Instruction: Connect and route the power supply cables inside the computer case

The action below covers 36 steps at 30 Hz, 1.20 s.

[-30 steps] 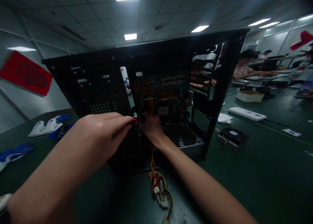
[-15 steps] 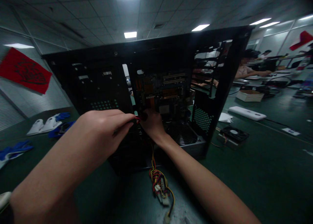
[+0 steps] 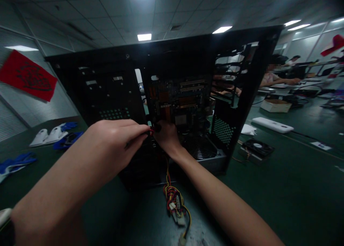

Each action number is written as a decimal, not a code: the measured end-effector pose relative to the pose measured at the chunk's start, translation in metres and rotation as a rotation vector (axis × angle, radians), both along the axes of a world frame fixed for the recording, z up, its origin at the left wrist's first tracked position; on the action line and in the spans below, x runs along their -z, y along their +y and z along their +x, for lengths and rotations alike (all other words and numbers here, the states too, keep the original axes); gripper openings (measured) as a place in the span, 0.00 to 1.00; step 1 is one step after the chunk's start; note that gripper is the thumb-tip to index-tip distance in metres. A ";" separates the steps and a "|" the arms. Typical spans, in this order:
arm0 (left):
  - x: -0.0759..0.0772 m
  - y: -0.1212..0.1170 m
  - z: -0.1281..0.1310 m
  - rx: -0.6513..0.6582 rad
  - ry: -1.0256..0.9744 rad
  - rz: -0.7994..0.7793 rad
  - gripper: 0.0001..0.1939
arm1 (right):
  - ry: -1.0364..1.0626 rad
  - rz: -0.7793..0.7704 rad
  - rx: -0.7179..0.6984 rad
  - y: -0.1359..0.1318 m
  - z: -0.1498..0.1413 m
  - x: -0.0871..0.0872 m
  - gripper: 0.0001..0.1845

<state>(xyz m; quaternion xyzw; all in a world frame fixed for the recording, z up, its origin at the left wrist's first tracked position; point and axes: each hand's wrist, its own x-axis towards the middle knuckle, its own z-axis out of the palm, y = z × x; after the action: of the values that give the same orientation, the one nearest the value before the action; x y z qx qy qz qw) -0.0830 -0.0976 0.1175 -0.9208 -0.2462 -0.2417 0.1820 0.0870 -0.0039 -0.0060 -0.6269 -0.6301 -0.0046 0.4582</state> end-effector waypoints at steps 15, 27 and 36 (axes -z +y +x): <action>0.001 0.000 0.001 -0.002 0.017 0.004 0.16 | -0.017 -0.069 0.046 0.000 0.001 -0.010 0.09; 0.005 0.008 0.005 -0.034 0.028 -0.016 0.15 | -0.135 -0.105 0.061 -0.010 -0.005 -0.017 0.10; 0.008 0.011 0.004 -0.034 -0.021 0.008 0.15 | 0.140 0.094 0.005 0.009 -0.007 0.007 0.06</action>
<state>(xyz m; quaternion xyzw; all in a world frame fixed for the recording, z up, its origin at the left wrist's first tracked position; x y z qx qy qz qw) -0.0794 -0.0862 0.1091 -0.9132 -0.2626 -0.2493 0.1870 0.0796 0.0050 -0.0133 -0.6050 -0.5942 0.0087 0.5299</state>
